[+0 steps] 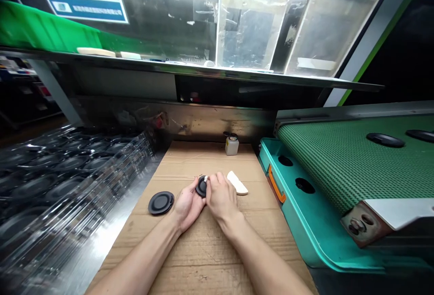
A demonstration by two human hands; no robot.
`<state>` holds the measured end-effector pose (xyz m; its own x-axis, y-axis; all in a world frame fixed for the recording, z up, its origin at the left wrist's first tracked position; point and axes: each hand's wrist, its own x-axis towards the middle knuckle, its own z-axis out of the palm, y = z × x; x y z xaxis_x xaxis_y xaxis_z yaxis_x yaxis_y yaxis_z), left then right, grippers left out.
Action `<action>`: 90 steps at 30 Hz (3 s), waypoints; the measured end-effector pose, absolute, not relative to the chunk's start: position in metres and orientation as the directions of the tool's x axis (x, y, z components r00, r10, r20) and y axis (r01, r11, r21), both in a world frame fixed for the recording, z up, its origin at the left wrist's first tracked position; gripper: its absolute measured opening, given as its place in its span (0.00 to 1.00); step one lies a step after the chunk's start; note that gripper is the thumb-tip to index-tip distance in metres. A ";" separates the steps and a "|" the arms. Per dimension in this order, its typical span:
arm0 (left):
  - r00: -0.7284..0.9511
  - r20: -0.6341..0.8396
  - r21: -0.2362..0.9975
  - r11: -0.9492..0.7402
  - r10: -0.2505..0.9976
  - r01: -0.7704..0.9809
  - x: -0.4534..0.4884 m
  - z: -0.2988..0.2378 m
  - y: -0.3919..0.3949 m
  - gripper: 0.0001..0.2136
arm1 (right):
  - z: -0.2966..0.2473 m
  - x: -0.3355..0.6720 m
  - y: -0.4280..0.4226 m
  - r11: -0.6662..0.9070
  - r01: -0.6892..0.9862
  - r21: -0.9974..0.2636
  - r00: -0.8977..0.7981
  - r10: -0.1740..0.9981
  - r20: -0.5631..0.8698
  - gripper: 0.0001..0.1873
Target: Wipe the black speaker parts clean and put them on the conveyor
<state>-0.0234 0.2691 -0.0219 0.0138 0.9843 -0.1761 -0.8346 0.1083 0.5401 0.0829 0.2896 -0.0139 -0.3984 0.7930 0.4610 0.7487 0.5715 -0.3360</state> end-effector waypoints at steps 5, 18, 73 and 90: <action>0.022 -0.182 0.537 0.118 0.983 -0.835 -0.024 -0.021 0.270 0.12 | -0.013 0.089 0.289 0.626 0.698 -0.347 -0.470 0.767 0.436 0.09; 0.011 -0.155 0.602 0.103 0.988 -0.792 -0.019 -0.021 0.267 0.10 | -0.011 0.087 0.298 0.555 0.762 -0.334 -0.345 0.784 0.516 0.11; -0.097 -0.118 0.628 -0.001 0.988 -0.778 -0.021 -0.025 0.268 0.08 | -0.012 0.089 0.278 0.606 0.696 -0.385 -0.453 0.786 0.420 0.08; -0.189 -0.269 0.572 -0.001 0.945 -0.820 -0.029 -0.019 0.273 0.09 | -0.001 0.137 0.311 0.490 0.722 -0.489 -0.353 0.868 0.349 0.25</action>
